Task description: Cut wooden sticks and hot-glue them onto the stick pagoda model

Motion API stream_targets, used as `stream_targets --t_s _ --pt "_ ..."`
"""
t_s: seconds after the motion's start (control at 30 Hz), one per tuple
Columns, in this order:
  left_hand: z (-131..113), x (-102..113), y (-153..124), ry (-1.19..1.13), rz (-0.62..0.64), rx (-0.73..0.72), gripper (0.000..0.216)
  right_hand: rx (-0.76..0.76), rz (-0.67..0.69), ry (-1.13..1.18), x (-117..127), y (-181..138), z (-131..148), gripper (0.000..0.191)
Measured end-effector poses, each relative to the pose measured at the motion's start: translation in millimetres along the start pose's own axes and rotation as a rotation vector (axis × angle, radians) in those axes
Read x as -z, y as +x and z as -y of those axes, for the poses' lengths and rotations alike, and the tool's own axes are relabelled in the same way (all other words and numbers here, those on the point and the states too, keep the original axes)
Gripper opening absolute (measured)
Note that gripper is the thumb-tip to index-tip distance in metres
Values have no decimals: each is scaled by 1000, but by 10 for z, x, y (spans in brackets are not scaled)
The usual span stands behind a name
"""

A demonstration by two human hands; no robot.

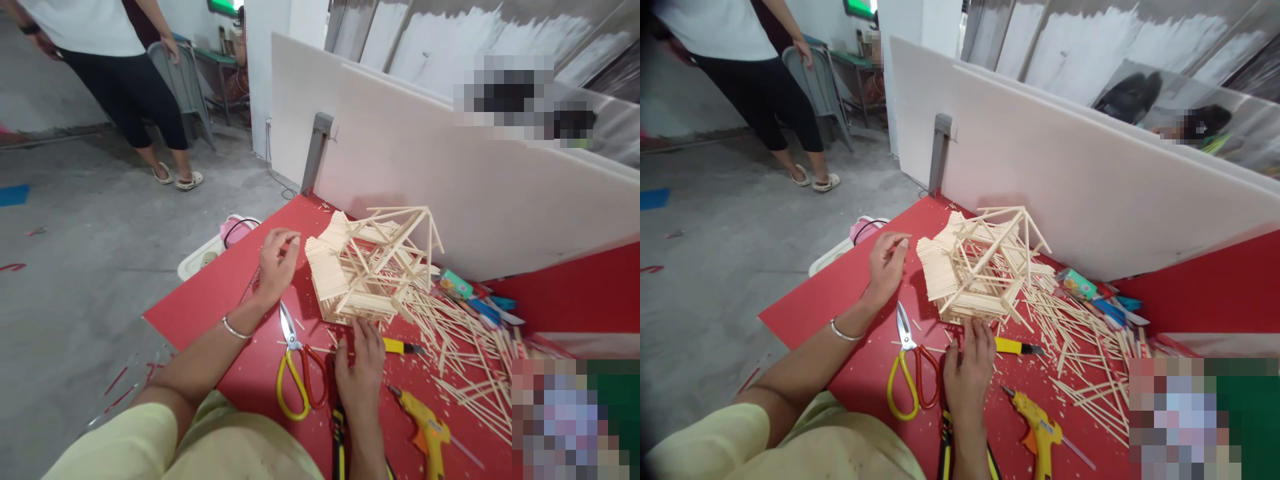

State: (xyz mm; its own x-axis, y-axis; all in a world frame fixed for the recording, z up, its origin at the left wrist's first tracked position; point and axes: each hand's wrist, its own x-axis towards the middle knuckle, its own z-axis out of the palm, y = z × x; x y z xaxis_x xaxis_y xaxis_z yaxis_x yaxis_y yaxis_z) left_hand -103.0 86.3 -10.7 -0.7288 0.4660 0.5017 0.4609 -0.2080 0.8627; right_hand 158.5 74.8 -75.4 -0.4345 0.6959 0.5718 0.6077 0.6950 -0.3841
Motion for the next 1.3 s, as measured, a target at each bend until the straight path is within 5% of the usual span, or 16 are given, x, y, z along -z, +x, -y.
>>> stream_targets --t_s 0.27,1.3 --pt "206 -53 -213 -247 116 256 30 -26 -5 3 1 -3 16 48" --pt "160 -81 -288 -315 167 337 39 -8 -17 4 24 13 58 50"
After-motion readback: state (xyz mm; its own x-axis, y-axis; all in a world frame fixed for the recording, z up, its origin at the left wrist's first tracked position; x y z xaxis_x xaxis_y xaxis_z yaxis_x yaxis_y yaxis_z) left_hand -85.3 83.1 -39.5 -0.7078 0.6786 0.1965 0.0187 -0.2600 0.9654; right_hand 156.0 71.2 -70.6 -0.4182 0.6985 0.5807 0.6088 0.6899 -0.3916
